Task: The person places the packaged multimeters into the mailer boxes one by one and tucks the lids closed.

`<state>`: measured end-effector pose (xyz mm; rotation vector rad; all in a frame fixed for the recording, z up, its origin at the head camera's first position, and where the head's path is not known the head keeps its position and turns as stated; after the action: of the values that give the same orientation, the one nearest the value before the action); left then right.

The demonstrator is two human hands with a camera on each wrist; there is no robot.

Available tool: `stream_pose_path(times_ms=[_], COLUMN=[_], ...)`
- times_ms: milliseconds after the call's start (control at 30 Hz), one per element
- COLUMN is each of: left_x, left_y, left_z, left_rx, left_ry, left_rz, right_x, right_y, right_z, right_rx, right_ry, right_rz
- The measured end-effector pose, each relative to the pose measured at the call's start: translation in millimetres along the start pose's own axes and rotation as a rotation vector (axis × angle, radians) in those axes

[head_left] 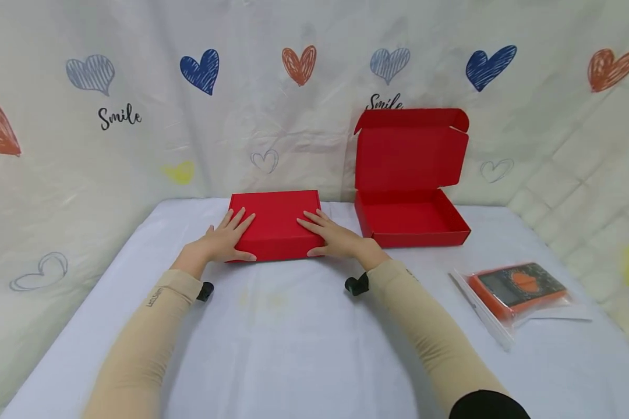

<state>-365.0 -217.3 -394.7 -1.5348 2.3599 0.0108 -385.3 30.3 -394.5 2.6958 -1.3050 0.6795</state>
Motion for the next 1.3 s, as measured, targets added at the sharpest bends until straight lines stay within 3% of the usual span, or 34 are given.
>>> stream_pose_path(times_ms=[267,633,1100,1300], left_x=[-2.3,-1.0,-3.1,0.7], left_y=[3.9,2.0,1.1,2.7], left_z=[0.9,3.1,1.0,0.4], left_rx=[0.020,0.039,0.004,-0.024], left_ry=[-0.011,-0.060,-0.056,-0.040], left_rz=[-0.038,-0.039,-0.045,-0.011], right_x=[-2.5,-1.6,0.6,3.1], right_y=[0.8,0.4,3.5,3.0], right_z=[-0.9,-2.6,-6.4,-7.1], right_rx=[-0.013,-0.061,-0.143,-0.140], right_ry=[-0.008,-0.055,-0.131,-0.201], right_rz=[-0.042,-0.014,0.052,0.035])
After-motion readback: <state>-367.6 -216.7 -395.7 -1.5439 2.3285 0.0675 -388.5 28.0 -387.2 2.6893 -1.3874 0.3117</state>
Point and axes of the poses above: each hand's wrist, its own y-axis towards the middle knuckle, its own z-axis out of the palm, x = y × z, the point moved 7 cm from there along y, towards the middle knuckle, and after that the axes turned 5 degrees about z, right-handed, at the moved point
